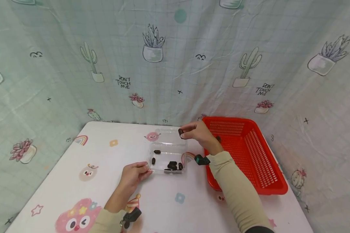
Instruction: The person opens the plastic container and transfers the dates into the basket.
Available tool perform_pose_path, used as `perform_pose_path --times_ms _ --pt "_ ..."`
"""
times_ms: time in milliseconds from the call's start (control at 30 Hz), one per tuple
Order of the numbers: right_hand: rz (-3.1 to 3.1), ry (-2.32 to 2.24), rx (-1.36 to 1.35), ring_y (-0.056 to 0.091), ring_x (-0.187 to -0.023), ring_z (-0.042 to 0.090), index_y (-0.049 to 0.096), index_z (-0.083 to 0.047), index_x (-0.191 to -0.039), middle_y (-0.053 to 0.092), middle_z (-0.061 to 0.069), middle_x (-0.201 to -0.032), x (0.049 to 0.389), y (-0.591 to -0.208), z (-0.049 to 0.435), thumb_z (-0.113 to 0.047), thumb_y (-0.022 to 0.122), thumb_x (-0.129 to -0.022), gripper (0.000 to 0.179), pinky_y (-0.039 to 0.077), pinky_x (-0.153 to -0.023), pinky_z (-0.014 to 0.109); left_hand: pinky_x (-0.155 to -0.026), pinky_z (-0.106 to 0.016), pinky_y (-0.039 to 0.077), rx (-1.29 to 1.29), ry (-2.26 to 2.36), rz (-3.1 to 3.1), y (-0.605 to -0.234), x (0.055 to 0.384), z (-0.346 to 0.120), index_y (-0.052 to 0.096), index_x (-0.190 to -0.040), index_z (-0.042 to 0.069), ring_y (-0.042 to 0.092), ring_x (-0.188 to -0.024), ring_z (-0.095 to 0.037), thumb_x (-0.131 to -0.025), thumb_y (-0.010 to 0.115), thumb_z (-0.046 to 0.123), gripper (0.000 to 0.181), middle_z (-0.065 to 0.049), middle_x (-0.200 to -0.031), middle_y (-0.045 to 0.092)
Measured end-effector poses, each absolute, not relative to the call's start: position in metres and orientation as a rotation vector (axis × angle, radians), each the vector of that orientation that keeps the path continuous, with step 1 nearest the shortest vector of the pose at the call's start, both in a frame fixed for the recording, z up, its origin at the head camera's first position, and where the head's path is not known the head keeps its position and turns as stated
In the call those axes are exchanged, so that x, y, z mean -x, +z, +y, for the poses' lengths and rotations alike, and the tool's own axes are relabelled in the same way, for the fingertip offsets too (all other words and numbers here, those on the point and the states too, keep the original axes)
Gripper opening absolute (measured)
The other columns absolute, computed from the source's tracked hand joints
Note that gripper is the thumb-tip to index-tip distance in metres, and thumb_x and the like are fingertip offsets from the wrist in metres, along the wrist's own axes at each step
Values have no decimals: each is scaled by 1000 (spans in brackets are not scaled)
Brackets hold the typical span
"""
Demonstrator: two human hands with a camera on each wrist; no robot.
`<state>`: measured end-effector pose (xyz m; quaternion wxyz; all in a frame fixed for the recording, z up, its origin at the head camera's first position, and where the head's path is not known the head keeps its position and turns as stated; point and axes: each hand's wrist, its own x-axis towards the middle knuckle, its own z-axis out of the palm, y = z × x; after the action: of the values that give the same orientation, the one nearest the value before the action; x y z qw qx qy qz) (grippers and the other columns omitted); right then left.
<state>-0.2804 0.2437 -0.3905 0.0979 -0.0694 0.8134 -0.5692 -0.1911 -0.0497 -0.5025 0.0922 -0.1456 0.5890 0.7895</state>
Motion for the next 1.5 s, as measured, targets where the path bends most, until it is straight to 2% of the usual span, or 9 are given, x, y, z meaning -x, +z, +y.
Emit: perform_pose_path --times_ms 133,333,467,567,767,867,967,1200,1500 --pt "2421 -1690 178 70 -100 23 74 -3 -124 77 11 -114 280 -390 258 -9 74 -93 32 63 -89 29 -73 -28 68 439 2344 1754 -501 191 -49 58 -126 -22 71 -73 -14 -95 60 -12 32 -16 -94 66" --pt "2441 -1687 91 70 -99 19 71 -3 -130 72 14 -123 282 -392 279 -11 74 -94 37 63 -92 29 -75 -28 69 447 2332 1744 -499 191 -49 57 -127 -22 71 -75 -14 -96 60 -11 33 -16 -95 65" --pt "2453 -1673 29 70 -96 19 72 -4 -131 73 11 -121 283 -393 291 -13 75 -94 38 63 -92 37 -76 -28 69 442 2326 1748 -499 191 -49 57 -128 -22 71 -75 -14 -96 61 -10 34 -17 -96 65" --pt "2461 -1683 1 68 -94 21 72 -4 -130 74 5 -115 283 -394 300 -14 75 -94 37 63 -87 37 -77 -29 69 425 2328 1750 -498 191 -50 57 -128 -22 71 -75 -14 -96 61 -10 35 -16 -96 65" --pt "2418 -1762 22 65 -78 17 67 4 -133 74 -9 -94 281 -397 316 -10 75 -94 42 57 -66 25 -76 -28 68 428 2332 1745 -499 190 -49 56 -128 -22 71 -76 -15 -96 61 -10 34 -17 -96 65" --pt "2339 -1869 14 69 -76 10 63 10 -135 74 -12 -90 280 -398 325 -6 73 -95 44 60 -69 21 -76 -28 69 425 2335 1745 -499 190 -50 57 -127 -22 71 -77 -15 -96 61 -10 34 -17 -96 65" --pt "2272 -1949 7 73 -82 5 62 12 -134 75 -13 -93 280 -398 334 -4 72 -96 43 64 -78 18 -76 -28 68 419 2335 1747 -500 190 -50 57 -127 -22 71 -76 -14 -96 62 -10 34 -16 -96 65" --pt "2210 -2030 -56 75 -87 5 69 6 -128 76 -11 -96 283 -402 353 -1 71 -96 33 66 -85 23 -76 -28 69 415 2350 1750 -500 191 -50 56 -128 -23 70 -75 -14 -96 62 -10 35 -15 -93 66" --pt "2249 -1960 -158 72 -90 2 58 9 -141 71 -14 -99 283 -414 374 -6 71 -98 47 64 -87 18 -77 -29 69 419 2340 1749 -499 189 -50 55 -127 -23 70 -77 -14 -96 62 -9 35 -13 -91 64"
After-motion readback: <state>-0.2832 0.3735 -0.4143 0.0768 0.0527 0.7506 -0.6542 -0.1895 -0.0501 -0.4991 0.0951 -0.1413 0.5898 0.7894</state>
